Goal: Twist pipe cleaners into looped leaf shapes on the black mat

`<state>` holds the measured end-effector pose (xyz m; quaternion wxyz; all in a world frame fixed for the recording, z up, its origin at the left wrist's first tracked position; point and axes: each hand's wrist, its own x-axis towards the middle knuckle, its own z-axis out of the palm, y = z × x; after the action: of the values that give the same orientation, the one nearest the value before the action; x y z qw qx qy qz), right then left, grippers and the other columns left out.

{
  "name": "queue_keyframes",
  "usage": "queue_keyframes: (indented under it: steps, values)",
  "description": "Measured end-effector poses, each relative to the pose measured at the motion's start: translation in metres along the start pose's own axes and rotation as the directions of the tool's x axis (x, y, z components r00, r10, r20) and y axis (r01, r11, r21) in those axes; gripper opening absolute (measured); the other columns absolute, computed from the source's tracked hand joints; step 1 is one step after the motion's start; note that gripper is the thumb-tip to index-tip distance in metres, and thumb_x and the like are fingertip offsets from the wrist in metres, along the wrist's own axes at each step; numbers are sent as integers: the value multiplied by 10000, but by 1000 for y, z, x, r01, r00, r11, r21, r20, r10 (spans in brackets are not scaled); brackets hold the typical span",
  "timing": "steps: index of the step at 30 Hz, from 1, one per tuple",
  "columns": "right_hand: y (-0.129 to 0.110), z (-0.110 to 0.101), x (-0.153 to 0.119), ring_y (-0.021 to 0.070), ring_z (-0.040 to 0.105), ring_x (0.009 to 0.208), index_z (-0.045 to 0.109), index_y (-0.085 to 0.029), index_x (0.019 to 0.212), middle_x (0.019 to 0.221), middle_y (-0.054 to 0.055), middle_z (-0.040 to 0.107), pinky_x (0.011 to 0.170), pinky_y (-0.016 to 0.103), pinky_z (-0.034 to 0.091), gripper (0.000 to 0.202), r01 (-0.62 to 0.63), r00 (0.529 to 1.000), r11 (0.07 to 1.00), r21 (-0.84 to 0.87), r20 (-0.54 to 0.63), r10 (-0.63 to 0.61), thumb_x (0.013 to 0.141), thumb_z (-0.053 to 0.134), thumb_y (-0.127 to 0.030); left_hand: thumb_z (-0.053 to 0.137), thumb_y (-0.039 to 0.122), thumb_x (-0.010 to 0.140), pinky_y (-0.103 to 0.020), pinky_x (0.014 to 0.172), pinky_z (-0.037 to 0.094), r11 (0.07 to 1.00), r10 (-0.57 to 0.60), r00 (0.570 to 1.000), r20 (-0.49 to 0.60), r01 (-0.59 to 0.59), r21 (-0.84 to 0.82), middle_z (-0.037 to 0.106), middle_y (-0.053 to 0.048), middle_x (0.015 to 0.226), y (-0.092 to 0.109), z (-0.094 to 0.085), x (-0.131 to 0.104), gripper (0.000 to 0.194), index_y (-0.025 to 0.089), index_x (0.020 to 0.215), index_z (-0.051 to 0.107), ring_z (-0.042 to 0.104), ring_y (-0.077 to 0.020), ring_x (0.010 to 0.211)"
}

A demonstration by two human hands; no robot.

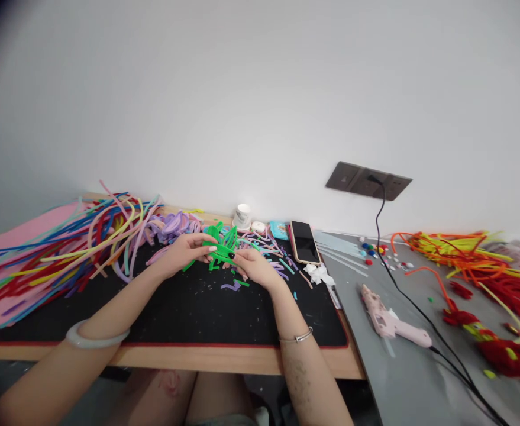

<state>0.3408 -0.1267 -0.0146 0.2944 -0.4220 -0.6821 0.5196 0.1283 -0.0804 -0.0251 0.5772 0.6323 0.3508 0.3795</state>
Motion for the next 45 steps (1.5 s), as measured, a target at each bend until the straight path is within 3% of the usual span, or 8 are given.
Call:
queue_keyframes:
  steps: [3, 6, 14, 21, 27, 33, 40, 45]
  values:
    - [-4, -3, -3, 59, 318, 368, 566, -135, 772, 444, -77, 358, 394, 192, 250, 345, -24, 999, 998, -53, -25, 23, 863, 440, -443, 676, 416, 679, -251, 607, 528, 1000, -13, 1000, 6, 12, 20, 687, -24, 717, -1, -1, 0, 387, 129, 938, 683, 628, -127, 597]
    - [-9, -5, -5, 61, 337, 394, 516, -150, 700, 480, -63, 379, 406, 192, 262, 302, -35, 998, 989, -141, -52, 28, 866, 436, -389, 672, 396, 689, -246, 587, 521, 998, -8, 1000, -2, 8, 59, 684, -23, 633, -1, -1, -1, 370, 130, 945, 701, 617, -126, 553]
    - [-19, -8, -9, 82, 339, 463, 466, -161, 612, 503, -42, 389, 472, 209, 273, 262, 17, 986, 925, -380, -144, -78, 851, 426, -261, 665, 328, 701, -231, 537, 502, 996, -3, 998, 57, -2, 94, 679, -31, 556, 6, 1, -4, 323, 143, 963, 705, 612, -132, 497]
    - [-17, -9, -9, 84, 341, 468, 493, -156, 620, 502, -43, 379, 475, 207, 274, 263, -2, 989, 930, -368, -141, -53, 854, 423, -254, 689, 275, 654, -255, 593, 513, 990, -62, 986, 152, 41, 137, 699, -28, 602, 13, 0, -8, 357, 153, 989, 697, 619, -134, 540]
    - [-14, -12, -8, 90, 372, 476, 526, -146, 620, 497, -33, 414, 480, 212, 286, 272, -10, 992, 921, -390, -117, -39, 851, 433, -256, 675, 251, 661, -251, 666, 500, 974, -37, 983, 181, -5, 227, 725, -31, 724, 11, -4, -9, 391, 176, 1044, 679, 632, -139, 628]
    - [-15, -10, -8, 88, 340, 474, 416, -175, 597, 497, -44, 381, 471, 215, 263, 270, 17, 988, 929, -370, -134, -71, 848, 436, -275, 619, 301, 720, -218, 616, 465, 939, 67, 989, 135, -108, 328, 688, -21, 642, 9, -6, -7, 303, 173, 979, 710, 605, -137, 598]
    - [-18, -10, -9, 89, 352, 487, 453, -167, 594, 507, -42, 382, 493, 217, 283, 278, 76, 987, 915, -395, -99, -125, 853, 428, -262, 604, 340, 728, -214, 599, 449, 933, 124, 990, 66, -139, 331, 648, -6, 582, 6, -5, -6, 279, 165, 911, 721, 572, -128, 570]
    - [-14, -8, -7, 88, 388, 460, 516, -156, 660, 512, -38, 416, 475, 213, 292, 271, 29, 995, 915, -403, -79, -67, 872, 414, -290, 598, 339, 737, -228, 611, 463, 951, 136, 990, 35, -140, 275, 660, -17, 653, 4, -5, -5, 300, 154, 948, 705, 587, -130, 586]
